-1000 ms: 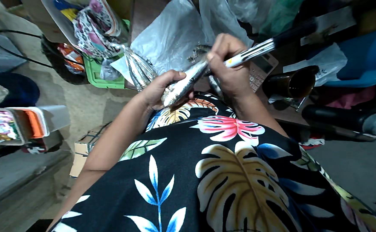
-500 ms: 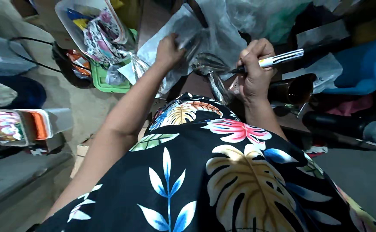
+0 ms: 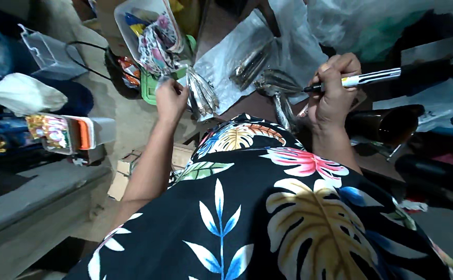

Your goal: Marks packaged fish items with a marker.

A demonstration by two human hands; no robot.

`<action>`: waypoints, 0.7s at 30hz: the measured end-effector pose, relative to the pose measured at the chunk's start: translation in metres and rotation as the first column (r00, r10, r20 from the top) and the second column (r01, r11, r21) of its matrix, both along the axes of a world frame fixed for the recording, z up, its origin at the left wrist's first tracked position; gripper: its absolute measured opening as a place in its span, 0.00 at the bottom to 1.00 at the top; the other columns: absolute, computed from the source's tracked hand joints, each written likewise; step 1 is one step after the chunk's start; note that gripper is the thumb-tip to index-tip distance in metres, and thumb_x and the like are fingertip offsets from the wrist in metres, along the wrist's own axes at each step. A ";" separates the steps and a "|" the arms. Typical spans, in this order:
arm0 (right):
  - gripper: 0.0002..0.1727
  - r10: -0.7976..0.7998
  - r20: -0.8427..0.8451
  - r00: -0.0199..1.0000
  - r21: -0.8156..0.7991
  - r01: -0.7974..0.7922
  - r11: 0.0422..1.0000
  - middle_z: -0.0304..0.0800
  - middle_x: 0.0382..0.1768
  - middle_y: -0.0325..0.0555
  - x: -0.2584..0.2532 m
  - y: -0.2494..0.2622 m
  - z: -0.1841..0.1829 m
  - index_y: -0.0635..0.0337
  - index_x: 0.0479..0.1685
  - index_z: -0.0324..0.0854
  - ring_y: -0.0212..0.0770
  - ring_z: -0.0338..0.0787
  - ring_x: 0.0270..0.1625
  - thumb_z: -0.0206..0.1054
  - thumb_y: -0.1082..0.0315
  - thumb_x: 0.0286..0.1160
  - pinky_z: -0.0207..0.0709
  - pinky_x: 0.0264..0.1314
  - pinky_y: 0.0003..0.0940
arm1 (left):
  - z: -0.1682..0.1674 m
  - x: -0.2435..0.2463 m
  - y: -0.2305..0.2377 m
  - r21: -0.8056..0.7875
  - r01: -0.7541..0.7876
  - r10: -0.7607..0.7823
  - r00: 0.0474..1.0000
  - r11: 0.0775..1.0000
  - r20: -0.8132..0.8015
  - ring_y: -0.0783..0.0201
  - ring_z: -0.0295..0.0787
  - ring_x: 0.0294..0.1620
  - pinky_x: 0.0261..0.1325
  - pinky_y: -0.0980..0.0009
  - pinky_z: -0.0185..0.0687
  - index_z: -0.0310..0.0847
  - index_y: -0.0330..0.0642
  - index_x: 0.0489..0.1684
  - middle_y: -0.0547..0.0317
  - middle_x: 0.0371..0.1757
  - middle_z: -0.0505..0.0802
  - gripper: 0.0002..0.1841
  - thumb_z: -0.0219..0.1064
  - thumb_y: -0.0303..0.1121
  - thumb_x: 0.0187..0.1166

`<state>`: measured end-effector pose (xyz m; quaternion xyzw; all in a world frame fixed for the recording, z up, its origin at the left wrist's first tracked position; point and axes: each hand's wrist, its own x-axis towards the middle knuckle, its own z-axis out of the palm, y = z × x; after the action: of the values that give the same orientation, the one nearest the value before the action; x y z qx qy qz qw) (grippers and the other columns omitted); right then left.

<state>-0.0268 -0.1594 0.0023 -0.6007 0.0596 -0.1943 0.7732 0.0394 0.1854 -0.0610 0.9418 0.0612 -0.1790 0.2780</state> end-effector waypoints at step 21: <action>0.18 -0.020 -0.418 0.908 0.132 0.083 0.988 0.75 0.19 0.35 -0.018 0.027 0.075 0.56 0.22 0.67 0.25 0.76 0.19 0.54 0.87 0.78 0.70 0.23 0.11 | -0.022 -0.014 -0.045 0.004 -0.119 0.119 0.993 0.993 0.020 0.25 0.65 0.80 0.75 0.34 0.70 0.50 0.36 0.92 0.24 0.83 0.67 0.58 0.83 0.36 0.53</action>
<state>-0.0445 -0.1323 0.0774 -0.5680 0.2525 -0.0777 0.7795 0.0252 0.1401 -0.0831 0.9390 0.1149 -0.1524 0.2862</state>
